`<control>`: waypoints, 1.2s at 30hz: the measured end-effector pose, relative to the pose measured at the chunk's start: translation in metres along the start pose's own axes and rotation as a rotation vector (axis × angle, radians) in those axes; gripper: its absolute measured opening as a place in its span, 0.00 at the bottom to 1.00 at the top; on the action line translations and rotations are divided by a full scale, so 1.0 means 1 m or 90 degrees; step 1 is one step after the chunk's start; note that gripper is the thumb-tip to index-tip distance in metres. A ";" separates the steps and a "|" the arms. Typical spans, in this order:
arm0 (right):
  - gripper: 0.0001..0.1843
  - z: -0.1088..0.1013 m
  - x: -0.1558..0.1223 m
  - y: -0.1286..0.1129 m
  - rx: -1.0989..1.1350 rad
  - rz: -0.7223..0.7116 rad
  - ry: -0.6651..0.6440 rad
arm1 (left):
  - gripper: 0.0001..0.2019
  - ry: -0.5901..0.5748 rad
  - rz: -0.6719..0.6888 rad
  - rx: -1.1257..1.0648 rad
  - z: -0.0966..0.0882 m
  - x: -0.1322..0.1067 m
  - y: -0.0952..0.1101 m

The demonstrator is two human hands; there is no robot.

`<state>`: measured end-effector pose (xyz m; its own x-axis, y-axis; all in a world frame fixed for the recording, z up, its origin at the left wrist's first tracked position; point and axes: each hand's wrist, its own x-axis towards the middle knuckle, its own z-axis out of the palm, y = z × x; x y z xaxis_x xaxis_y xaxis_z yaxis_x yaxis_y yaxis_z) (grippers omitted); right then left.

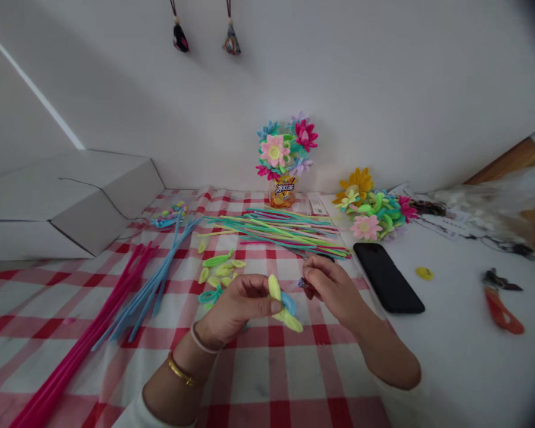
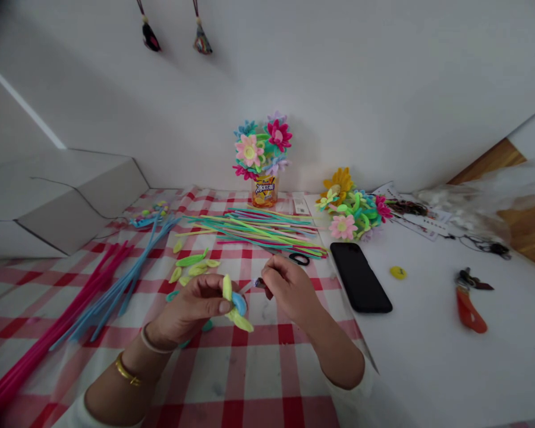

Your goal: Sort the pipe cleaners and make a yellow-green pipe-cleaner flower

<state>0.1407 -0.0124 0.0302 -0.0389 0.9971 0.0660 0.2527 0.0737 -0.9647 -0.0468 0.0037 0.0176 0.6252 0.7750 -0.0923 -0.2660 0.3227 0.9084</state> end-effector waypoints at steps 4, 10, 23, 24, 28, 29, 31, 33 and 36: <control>0.10 0.000 0.000 0.000 -0.002 0.000 0.001 | 0.09 0.003 0.003 -0.002 0.000 0.000 0.000; 0.10 0.000 0.000 0.000 -0.003 -0.006 0.001 | 0.09 -0.001 -0.009 0.000 0.000 0.001 0.000; 0.10 0.000 0.000 0.000 -0.006 -0.005 -0.001 | 0.09 0.005 -0.003 -0.013 0.000 0.001 -0.001; 0.10 0.000 0.000 0.001 -0.006 -0.004 0.000 | 0.08 0.006 -0.002 -0.013 0.000 0.001 -0.001; 0.10 0.000 0.001 0.003 0.004 0.004 0.000 | 0.09 0.005 -0.006 -0.016 -0.001 0.001 -0.002; 0.10 0.000 0.001 0.003 0.008 0.007 0.001 | 0.09 0.005 -0.006 -0.017 -0.001 0.001 -0.002; 0.11 0.000 0.001 0.002 0.021 0.019 0.007 | 0.09 0.004 -0.009 -0.019 0.000 0.001 -0.001; 0.11 0.000 0.001 0.001 0.030 0.035 0.008 | 0.09 0.006 -0.006 -0.022 0.000 0.001 -0.001; 0.13 -0.001 0.001 0.000 0.019 0.049 0.002 | 0.09 0.012 0.002 -0.026 0.000 0.001 -0.001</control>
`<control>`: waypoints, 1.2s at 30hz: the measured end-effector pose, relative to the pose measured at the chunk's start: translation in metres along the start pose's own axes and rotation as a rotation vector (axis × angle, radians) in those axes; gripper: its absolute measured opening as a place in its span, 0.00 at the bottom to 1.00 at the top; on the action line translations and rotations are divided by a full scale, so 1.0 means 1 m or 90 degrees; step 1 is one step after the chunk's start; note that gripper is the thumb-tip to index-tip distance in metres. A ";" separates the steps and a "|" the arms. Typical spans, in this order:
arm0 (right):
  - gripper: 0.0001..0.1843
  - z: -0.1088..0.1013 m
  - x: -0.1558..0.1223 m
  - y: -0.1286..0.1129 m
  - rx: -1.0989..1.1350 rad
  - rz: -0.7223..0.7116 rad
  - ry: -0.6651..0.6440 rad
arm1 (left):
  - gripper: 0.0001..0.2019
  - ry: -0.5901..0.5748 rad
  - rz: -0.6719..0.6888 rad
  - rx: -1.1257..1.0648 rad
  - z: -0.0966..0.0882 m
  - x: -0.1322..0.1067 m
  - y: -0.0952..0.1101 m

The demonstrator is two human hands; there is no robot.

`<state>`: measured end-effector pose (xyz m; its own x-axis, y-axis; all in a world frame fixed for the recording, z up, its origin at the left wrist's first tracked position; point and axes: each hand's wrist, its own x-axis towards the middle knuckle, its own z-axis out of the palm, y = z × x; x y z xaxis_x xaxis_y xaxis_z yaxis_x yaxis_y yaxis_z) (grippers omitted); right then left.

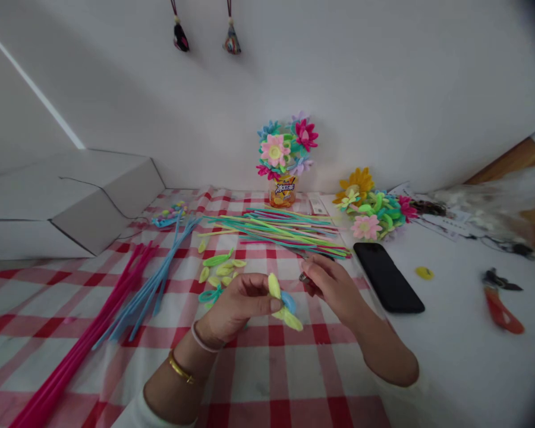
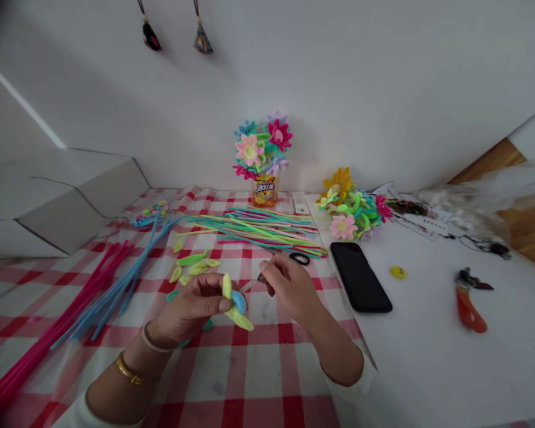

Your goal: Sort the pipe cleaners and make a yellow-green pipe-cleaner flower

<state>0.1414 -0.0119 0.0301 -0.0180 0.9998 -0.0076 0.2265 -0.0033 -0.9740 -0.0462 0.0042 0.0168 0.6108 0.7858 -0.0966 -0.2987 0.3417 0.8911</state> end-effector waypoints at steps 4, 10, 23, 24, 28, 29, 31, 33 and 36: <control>0.11 0.000 0.000 0.003 -0.004 -0.011 -0.002 | 0.09 -0.003 -0.001 0.006 -0.001 -0.001 -0.001; 0.09 0.000 0.002 0.006 -0.018 -0.039 0.023 | 0.10 0.003 -0.009 0.005 -0.001 0.000 -0.001; 0.09 0.001 -0.001 0.004 -0.017 -0.049 0.025 | 0.09 -0.011 -0.006 0.013 0.000 -0.001 0.000; 0.09 0.001 -0.001 0.004 -0.018 -0.048 0.028 | 0.09 -0.010 -0.007 0.013 0.000 -0.001 0.000; 0.09 0.001 0.000 0.004 -0.025 -0.048 0.025 | 0.09 -0.014 -0.009 0.010 -0.001 -0.001 0.000; 0.09 0.001 0.000 0.004 -0.028 -0.047 0.024 | 0.09 -0.016 -0.008 0.009 -0.001 0.000 -0.001; 0.09 0.000 0.000 0.005 -0.030 -0.043 0.026 | 0.08 -0.017 -0.009 0.006 0.000 0.000 -0.001; 0.09 0.000 0.000 0.005 -0.028 -0.041 0.029 | 0.08 -0.020 -0.013 0.005 0.000 0.000 -0.001; 0.09 0.001 0.000 0.004 -0.021 -0.036 0.026 | 0.08 -0.025 -0.018 0.007 0.000 0.000 -0.001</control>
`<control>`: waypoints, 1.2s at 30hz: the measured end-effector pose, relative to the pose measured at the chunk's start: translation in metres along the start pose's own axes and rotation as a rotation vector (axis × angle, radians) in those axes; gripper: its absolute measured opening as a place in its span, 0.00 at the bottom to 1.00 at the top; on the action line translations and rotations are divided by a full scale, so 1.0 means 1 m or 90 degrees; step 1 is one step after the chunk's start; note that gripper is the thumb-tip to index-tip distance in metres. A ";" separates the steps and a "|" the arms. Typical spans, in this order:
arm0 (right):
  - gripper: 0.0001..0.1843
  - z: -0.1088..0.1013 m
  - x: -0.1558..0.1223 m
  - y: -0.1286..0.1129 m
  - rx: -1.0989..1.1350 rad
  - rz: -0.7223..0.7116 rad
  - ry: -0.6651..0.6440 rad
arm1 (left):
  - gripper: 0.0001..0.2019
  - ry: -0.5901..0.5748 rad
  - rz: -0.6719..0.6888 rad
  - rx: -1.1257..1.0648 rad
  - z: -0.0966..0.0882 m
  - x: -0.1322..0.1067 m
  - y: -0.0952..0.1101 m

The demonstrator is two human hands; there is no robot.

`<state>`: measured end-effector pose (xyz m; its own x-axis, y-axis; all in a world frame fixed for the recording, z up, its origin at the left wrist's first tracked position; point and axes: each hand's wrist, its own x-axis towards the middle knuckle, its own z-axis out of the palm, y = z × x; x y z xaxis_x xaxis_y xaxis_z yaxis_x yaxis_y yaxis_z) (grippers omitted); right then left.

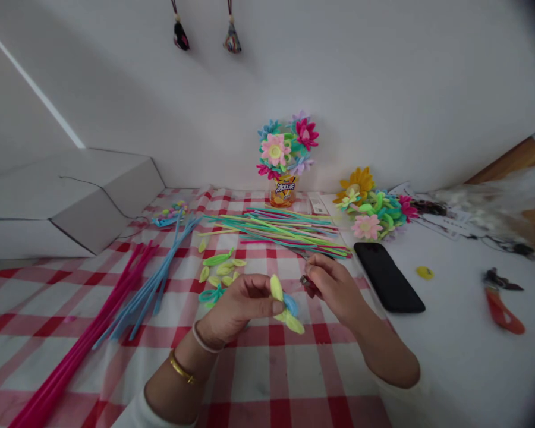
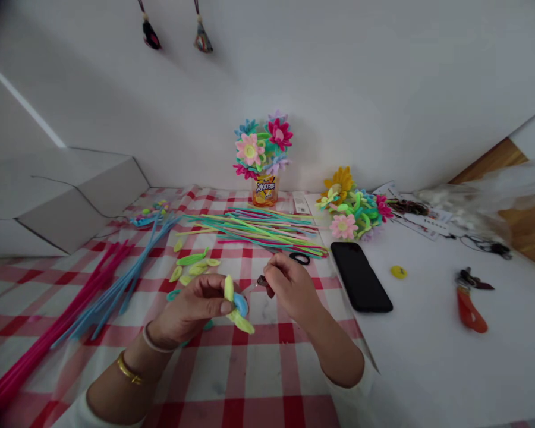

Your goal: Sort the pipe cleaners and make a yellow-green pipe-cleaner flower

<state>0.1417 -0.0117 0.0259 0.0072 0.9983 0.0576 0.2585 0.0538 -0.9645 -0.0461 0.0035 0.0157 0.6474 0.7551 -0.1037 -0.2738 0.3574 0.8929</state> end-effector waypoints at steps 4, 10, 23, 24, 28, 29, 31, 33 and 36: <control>0.11 0.000 0.001 -0.003 0.029 0.013 0.000 | 0.09 0.013 0.003 -0.004 0.000 0.000 0.000; 0.16 -0.002 0.002 -0.003 0.054 0.002 0.014 | 0.10 0.032 0.006 -0.016 0.000 0.000 0.001; 0.09 0.002 0.000 -0.006 0.017 -0.014 0.005 | 0.08 0.009 0.011 0.007 0.000 -0.001 0.000; 0.09 0.002 0.000 -0.005 0.017 -0.013 0.004 | 0.08 0.010 0.012 0.007 0.000 -0.001 0.000; 0.09 0.003 -0.001 -0.005 0.018 -0.011 -0.001 | 0.09 0.015 0.013 0.001 0.000 0.000 0.000; 0.09 0.003 -0.001 -0.005 0.017 -0.010 -0.003 | 0.09 0.016 0.013 0.001 0.001 0.000 0.000; 0.09 0.003 -0.001 -0.004 0.017 -0.005 -0.004 | 0.09 0.017 0.011 0.003 0.001 0.000 0.000; 0.09 0.003 -0.001 -0.004 0.018 -0.004 -0.006 | 0.09 0.013 0.012 0.006 0.000 0.000 0.000; 0.09 0.003 -0.001 -0.004 0.025 -0.006 -0.008 | 0.08 0.009 0.014 0.008 0.000 0.000 0.001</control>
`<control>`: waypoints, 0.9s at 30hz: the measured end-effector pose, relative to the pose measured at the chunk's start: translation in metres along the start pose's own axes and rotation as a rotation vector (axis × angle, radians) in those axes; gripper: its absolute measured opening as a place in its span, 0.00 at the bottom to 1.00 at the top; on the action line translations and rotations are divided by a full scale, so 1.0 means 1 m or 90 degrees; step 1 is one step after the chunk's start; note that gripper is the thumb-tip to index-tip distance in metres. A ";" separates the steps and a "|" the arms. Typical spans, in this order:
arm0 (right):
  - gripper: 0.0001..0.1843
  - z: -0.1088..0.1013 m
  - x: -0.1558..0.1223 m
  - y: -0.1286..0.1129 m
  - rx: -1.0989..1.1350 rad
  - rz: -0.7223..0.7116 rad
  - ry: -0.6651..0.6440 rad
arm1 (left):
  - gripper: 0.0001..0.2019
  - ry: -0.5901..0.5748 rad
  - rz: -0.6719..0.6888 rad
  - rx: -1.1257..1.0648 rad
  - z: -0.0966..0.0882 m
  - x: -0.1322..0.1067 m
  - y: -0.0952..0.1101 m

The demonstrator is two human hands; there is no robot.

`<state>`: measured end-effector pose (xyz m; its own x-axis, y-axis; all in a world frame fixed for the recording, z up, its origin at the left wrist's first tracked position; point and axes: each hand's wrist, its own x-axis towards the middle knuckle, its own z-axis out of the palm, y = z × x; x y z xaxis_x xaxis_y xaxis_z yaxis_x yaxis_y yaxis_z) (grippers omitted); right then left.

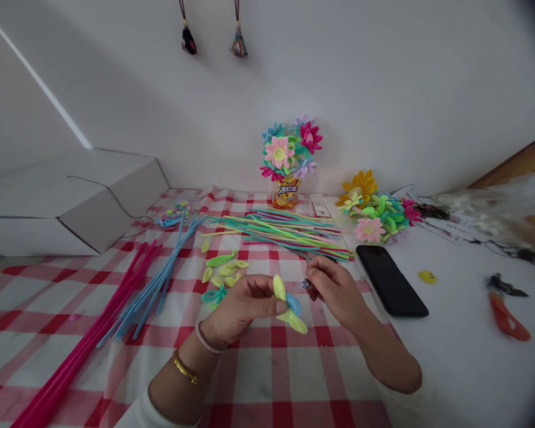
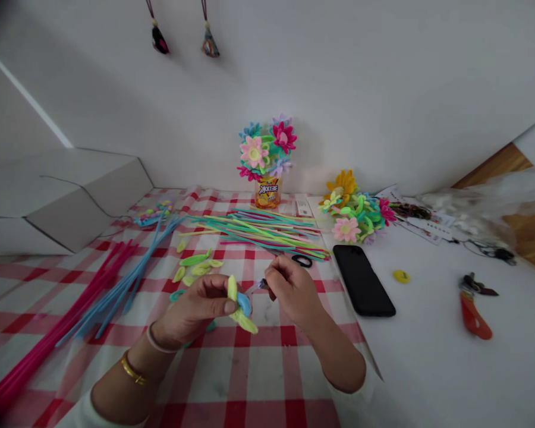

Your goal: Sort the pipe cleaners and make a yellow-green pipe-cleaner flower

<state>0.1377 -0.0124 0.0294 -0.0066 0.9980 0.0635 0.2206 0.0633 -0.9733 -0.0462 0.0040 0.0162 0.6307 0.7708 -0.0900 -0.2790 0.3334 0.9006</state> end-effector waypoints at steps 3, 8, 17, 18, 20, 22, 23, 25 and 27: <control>0.09 0.000 0.000 -0.001 0.001 0.000 0.003 | 0.08 0.004 0.002 0.003 0.000 0.000 0.000; 0.10 0.000 -0.001 -0.003 0.017 0.009 0.004 | 0.08 0.004 0.004 0.005 0.000 0.000 0.001; 0.19 -0.017 0.010 0.020 -0.339 0.023 0.007 | 0.09 0.029 0.059 -0.049 0.001 -0.001 0.000; 0.18 -0.019 0.011 0.023 -0.400 0.026 0.005 | 0.09 0.034 0.067 -0.057 0.002 -0.001 0.000; 0.16 -0.021 0.014 0.028 -0.485 0.025 0.005 | 0.08 0.043 0.076 -0.076 0.003 0.000 0.002; 0.12 -0.023 0.016 0.031 -0.523 0.010 -0.002 | 0.08 0.049 0.080 -0.089 0.003 0.000 0.003; 0.10 -0.024 0.018 0.032 -0.535 0.001 -0.005 | 0.08 0.051 0.081 -0.092 0.003 0.000 0.003; 0.09 -0.026 0.020 0.033 -0.558 -0.008 -0.002 | 0.07 0.052 0.082 -0.094 0.003 0.000 0.003; 0.09 -0.028 0.021 0.033 -0.575 -0.004 0.031 | 0.07 0.046 0.084 -0.096 0.002 0.000 0.002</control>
<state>0.1716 0.0106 0.0051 0.0265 0.9949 0.0970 0.9028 0.0179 -0.4298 -0.0455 0.0035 0.0188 0.5297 0.8481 -0.0099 -0.4651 0.3002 0.8328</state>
